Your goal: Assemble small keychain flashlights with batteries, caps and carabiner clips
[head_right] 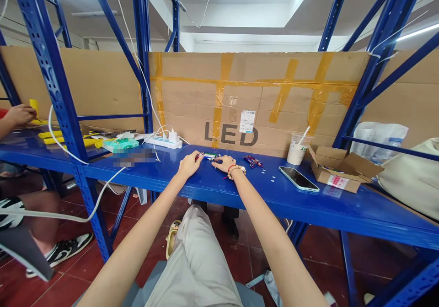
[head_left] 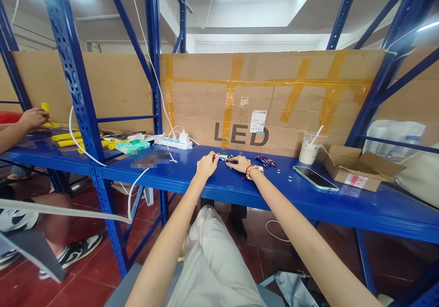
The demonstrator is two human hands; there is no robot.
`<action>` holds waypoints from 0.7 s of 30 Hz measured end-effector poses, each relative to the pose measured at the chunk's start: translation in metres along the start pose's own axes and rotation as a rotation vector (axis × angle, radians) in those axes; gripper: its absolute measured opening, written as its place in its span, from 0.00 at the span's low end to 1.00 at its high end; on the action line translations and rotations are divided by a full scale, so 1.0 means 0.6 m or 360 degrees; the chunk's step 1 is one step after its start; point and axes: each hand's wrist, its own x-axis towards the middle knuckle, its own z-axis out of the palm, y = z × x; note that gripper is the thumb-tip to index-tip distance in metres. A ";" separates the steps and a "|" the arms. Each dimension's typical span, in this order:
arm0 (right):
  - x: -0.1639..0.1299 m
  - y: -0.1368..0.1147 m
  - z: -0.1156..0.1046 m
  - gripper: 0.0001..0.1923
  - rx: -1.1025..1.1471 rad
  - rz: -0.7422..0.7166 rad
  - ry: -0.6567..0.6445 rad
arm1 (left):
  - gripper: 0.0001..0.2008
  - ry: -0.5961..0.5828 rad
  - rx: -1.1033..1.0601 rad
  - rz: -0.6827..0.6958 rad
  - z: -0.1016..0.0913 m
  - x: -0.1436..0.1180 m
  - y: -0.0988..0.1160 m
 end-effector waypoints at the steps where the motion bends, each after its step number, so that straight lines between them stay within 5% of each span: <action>1: 0.001 0.002 0.001 0.23 -0.0002 -0.0014 0.0001 | 0.17 0.0003 0.0001 0.0002 0.000 -0.001 0.000; 21: 0.003 0.004 -0.002 0.17 0.0041 0.0090 0.0076 | 0.17 -0.0065 0.0177 0.0132 -0.002 -0.003 0.008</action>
